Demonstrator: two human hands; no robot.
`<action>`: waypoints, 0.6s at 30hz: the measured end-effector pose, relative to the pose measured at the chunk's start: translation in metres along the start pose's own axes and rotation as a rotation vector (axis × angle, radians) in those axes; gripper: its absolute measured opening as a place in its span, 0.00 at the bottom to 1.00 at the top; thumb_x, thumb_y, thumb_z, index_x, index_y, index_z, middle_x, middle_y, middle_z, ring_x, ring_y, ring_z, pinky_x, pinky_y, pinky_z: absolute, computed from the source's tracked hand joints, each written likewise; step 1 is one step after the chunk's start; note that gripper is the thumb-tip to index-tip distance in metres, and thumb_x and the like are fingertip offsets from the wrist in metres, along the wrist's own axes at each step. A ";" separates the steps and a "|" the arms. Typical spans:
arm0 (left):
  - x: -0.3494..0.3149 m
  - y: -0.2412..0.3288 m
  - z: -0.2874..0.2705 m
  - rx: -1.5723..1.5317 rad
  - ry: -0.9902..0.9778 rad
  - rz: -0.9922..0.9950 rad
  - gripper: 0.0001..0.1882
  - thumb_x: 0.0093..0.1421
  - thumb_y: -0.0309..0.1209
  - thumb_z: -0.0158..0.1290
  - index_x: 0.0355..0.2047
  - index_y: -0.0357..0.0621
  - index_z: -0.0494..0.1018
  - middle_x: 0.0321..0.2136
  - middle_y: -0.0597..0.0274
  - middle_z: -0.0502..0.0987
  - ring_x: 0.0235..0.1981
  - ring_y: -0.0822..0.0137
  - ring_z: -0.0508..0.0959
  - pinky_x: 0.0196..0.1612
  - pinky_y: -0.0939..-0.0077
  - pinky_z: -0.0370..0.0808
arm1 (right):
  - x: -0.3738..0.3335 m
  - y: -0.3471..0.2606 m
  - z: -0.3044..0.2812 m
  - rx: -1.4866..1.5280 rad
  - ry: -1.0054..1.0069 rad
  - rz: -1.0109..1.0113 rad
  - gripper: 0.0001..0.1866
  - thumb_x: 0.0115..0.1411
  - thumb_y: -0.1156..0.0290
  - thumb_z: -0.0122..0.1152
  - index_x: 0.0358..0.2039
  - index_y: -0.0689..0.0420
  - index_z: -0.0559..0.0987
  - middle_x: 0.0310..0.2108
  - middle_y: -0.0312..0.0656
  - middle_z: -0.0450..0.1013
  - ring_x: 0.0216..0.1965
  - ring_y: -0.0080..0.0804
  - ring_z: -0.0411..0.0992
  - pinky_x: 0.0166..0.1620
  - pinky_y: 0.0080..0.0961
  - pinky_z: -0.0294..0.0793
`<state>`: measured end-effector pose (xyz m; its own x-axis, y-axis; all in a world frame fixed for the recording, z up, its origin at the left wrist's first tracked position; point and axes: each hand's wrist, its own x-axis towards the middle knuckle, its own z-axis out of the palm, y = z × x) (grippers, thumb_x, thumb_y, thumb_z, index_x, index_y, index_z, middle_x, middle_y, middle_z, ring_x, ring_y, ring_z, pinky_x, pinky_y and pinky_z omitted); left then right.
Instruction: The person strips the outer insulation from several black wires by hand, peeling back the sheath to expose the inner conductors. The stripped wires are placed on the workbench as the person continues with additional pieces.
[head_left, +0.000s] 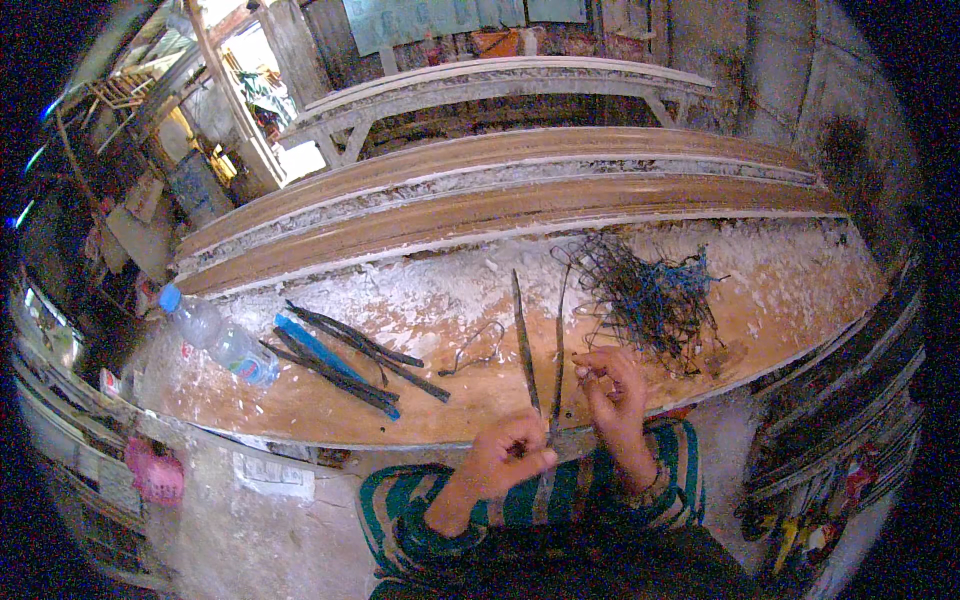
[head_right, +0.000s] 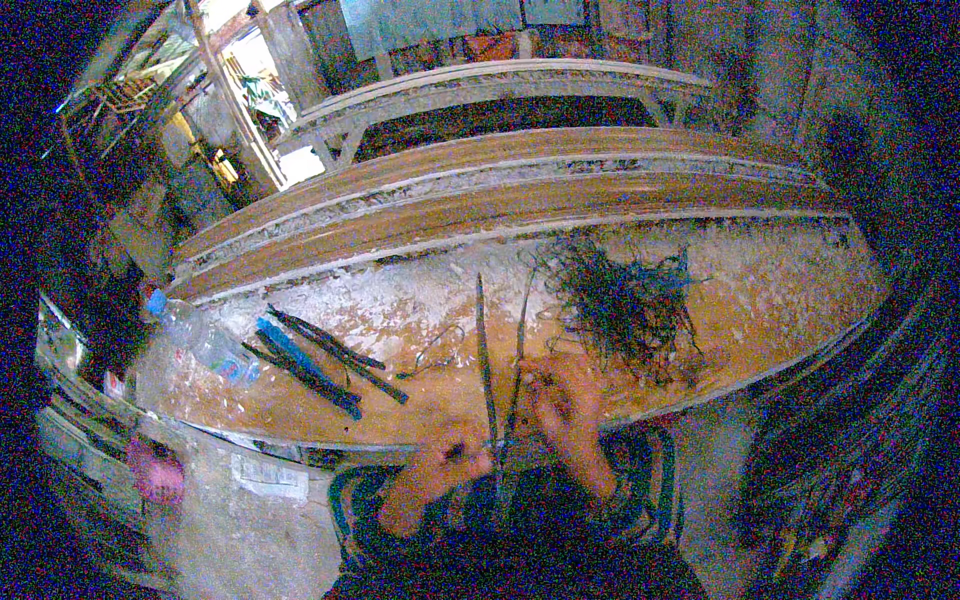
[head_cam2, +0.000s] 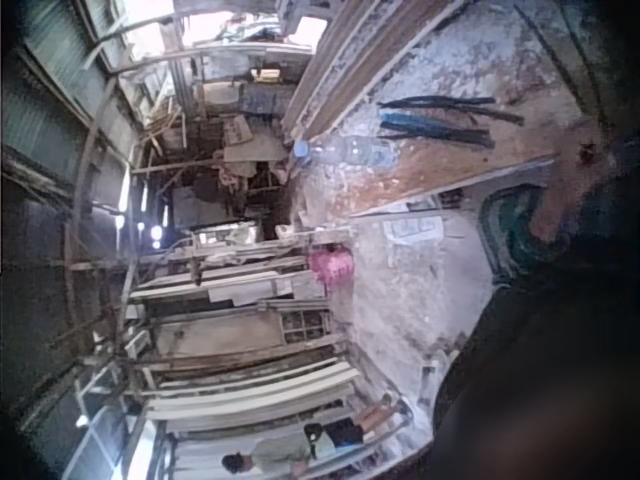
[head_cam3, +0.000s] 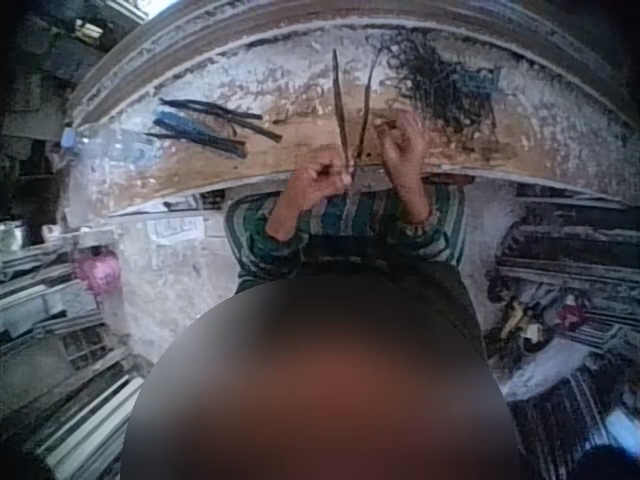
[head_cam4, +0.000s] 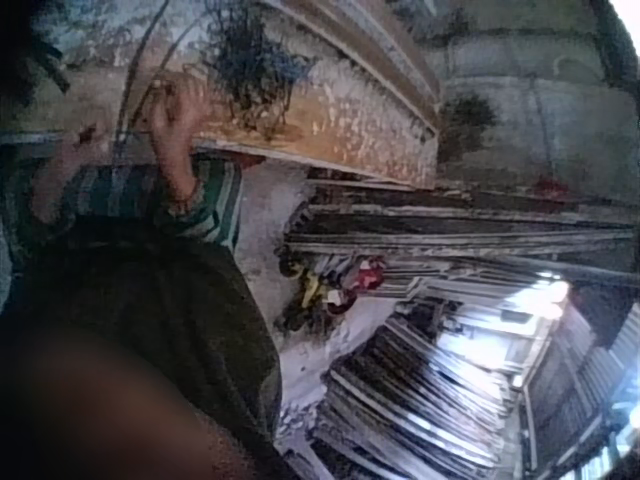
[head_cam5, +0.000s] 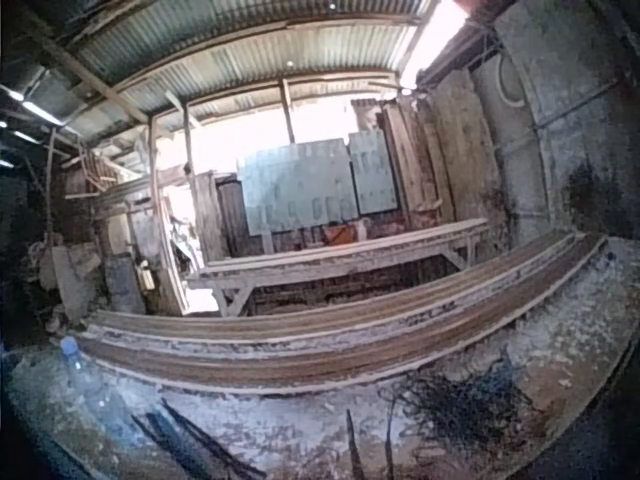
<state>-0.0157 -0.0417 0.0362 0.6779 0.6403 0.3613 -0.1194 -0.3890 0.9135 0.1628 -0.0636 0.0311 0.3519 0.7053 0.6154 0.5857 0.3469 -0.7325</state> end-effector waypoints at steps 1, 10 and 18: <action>0.002 -0.004 -0.004 0.012 0.110 -0.051 0.10 0.46 0.24 0.55 0.18 0.41 0.62 0.18 0.67 0.63 0.21 0.74 0.63 0.25 0.80 0.62 | 0.003 0.003 0.000 -0.015 0.005 -0.010 0.05 0.44 0.79 0.59 0.25 0.58 0.76 0.24 0.38 0.65 0.32 0.31 0.65 0.37 0.26 0.63; 0.010 -0.012 -0.039 0.455 0.834 -0.117 0.08 0.45 0.20 0.56 0.18 0.39 0.67 0.14 0.72 0.64 0.16 0.81 0.64 0.21 0.87 0.62 | -0.002 -0.023 -0.010 0.413 -0.461 0.262 0.04 0.42 0.73 0.65 0.21 0.54 0.79 0.28 0.37 0.65 0.40 0.32 0.62 0.45 0.27 0.59; 0.004 -0.015 -0.040 0.222 0.680 -0.140 0.03 0.46 0.19 0.56 0.22 0.38 0.74 0.23 0.65 0.73 0.23 0.78 0.71 0.24 0.87 0.66 | 0.001 -0.041 -0.012 0.460 -0.792 -0.123 0.06 0.41 0.72 0.66 0.23 0.53 0.80 0.37 0.38 0.71 0.46 0.35 0.63 0.56 0.39 0.50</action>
<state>-0.0402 -0.0071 0.0314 0.0665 0.9358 0.3462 0.1340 -0.3522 0.9263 0.1479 -0.0841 0.0654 -0.3949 0.8052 0.4424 0.1780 0.5395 -0.8230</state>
